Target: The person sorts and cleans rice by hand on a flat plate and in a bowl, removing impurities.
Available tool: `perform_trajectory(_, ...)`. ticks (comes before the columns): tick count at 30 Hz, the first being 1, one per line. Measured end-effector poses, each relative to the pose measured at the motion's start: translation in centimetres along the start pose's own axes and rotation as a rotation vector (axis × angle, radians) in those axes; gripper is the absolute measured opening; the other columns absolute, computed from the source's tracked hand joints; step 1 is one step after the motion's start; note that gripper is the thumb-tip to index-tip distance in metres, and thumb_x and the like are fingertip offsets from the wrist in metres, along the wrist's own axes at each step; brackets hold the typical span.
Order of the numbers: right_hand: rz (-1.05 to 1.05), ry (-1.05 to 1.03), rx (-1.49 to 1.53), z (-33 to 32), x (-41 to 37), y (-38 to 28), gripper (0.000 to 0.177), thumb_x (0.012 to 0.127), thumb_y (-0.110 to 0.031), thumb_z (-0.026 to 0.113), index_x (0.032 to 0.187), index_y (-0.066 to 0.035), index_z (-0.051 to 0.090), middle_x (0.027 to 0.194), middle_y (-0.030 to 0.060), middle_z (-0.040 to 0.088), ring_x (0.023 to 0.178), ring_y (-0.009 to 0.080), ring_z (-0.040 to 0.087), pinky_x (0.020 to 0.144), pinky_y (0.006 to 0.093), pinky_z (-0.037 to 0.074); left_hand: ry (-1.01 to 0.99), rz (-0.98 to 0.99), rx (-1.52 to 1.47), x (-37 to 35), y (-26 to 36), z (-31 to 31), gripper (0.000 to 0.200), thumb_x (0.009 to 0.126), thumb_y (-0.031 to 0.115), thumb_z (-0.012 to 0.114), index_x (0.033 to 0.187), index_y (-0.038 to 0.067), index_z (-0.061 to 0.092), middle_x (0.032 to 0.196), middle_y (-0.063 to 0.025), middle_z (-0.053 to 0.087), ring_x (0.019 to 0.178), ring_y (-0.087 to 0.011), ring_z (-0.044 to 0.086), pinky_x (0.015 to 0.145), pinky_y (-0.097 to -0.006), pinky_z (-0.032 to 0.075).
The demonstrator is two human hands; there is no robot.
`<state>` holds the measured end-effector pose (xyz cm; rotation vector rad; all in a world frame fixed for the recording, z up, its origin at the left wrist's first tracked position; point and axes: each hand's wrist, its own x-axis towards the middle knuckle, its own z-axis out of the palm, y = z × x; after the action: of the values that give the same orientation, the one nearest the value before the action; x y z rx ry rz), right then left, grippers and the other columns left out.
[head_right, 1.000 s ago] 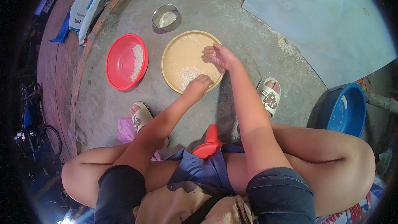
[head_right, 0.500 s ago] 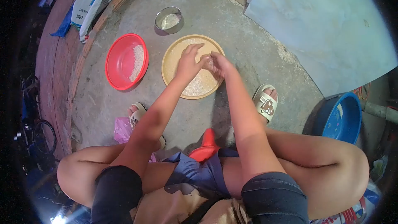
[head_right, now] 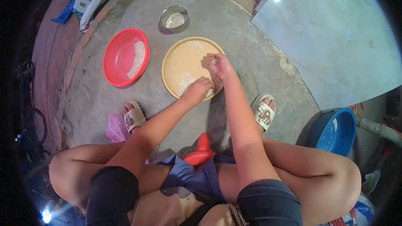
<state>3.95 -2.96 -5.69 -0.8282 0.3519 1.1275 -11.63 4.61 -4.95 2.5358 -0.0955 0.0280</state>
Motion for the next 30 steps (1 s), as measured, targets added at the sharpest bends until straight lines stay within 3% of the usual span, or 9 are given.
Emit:
perform_trajectory(2,-0.031,0.014,-0.037,0.2,0.2,-0.5,0.037,0.090,-0.016,0.035,0.114,0.010,0.044,0.107,0.0247,0.056,0.089,0.0303,0.061,0.082,0.0343,0.053,0.053,-0.007,-0.008,1.0,-0.4,-1.1,0.012,0.079,0.009,0.059,0.089,0.005,0.064,0.090,-0.0087,0.061,0.087,-0.0266,0.058,0.074,-0.0343,0.049)
perform_trajectory(4,-0.043,0.010,-0.043,0.0,0.7,-0.7,0.038,0.091,-0.017,0.034,0.115,0.010,0.044,0.107,0.0242,0.056,0.090,0.0288,0.061,0.081,0.0328,0.054,0.262,-0.238,-0.160,2.1,-0.4,-2.9,0.011,0.079,0.005,0.058,0.087,0.004,0.065,0.085,-0.0113,0.060,0.080,-0.0278,0.059,0.072,-0.0349,0.049)
perform_trajectory(7,-0.057,-0.019,-0.053,0.1,0.7,-0.7,0.039,0.092,-0.018,0.033,0.117,0.010,0.044,0.107,0.0229,0.057,0.090,0.0260,0.061,0.079,0.0307,0.054,0.397,-0.345,-0.357,3.8,0.3,-5.9,0.012,0.075,0.000,0.057,0.084,0.001,0.064,0.080,-0.0135,0.061,0.079,-0.0295,0.060,0.074,-0.0383,0.048)
perform_trajectory(9,-0.054,-0.044,-0.064,0.2,0.8,-0.4,0.039,0.093,-0.019,0.032,0.117,0.009,0.044,0.106,0.0220,0.057,0.091,0.0248,0.060,0.078,0.0300,0.055,0.388,-0.328,-0.436,4.5,0.2,-7.0,0.015,0.076,0.001,0.057,0.090,0.002,0.064,0.086,-0.0133,0.062,0.084,-0.0299,0.060,0.077,-0.0382,0.048)
perform_trajectory(11,-0.030,-0.060,-0.015,0.3,1.2,-0.1,0.040,0.094,-0.018,0.031,0.120,0.010,0.043,0.109,0.0215,0.056,0.096,0.0252,0.059,0.080,0.0296,0.055,0.383,-0.165,-0.310,4.9,-0.6,-7.1,0.027,0.079,0.004,0.059,0.106,0.005,0.061,0.102,-0.0138,0.062,0.094,-0.0282,0.060,0.082,-0.0357,0.047)
perform_trajectory(15,0.002,-0.084,0.035,1.7,0.8,0.2,0.040,0.093,-0.017,0.031,0.121,0.010,0.041,0.113,0.0223,0.054,0.100,0.0269,0.058,0.083,0.0302,0.054,0.481,-0.353,-0.130,3.3,-3.6,-5.4,0.037,0.083,0.012,0.056,0.120,0.004,0.052,0.118,-0.0151,0.055,0.110,-0.0303,0.053,0.092,-0.0353,0.042)
perform_trajectory(17,-0.001,-0.050,0.010,2.1,0.9,0.2,0.041,0.093,-0.017,0.031,0.122,0.011,0.039,0.116,0.0235,0.052,0.104,0.0286,0.057,0.085,0.0304,0.054,0.285,-0.480,0.156,1.4,-5.2,-4.6,0.048,0.087,0.022,0.051,0.131,0.004,0.041,0.136,-0.0151,0.040,0.126,-0.0318,0.038,0.104,-0.0374,0.032)
perform_trajectory(23,-0.022,0.017,-0.071,2.8,1.1,0.4,0.042,0.093,-0.015,0.031,0.125,0.011,0.037,0.120,0.0252,0.049,0.109,0.0297,0.053,0.093,0.0329,0.048,0.174,-0.436,0.288,-1.8,-6.3,-3.4,0.058,0.090,0.029,0.045,0.141,0.010,0.025,0.148,-0.0113,0.020,0.138,-0.0282,0.015,0.112,-0.0429,0.013)
perform_trajectory(30,-0.018,0.016,0.042,3.8,3.2,1.0,0.043,0.094,-0.016,0.030,0.127,0.011,0.035,0.126,0.0246,0.045,0.112,0.0338,0.050,0.094,0.0348,0.047,0.192,-0.450,0.320,-1.7,-6.1,-3.1,0.058,0.092,0.033,0.042,0.142,0.011,0.023,0.148,-0.0106,0.020,0.138,-0.0280,0.015,0.112,-0.0433,0.010)
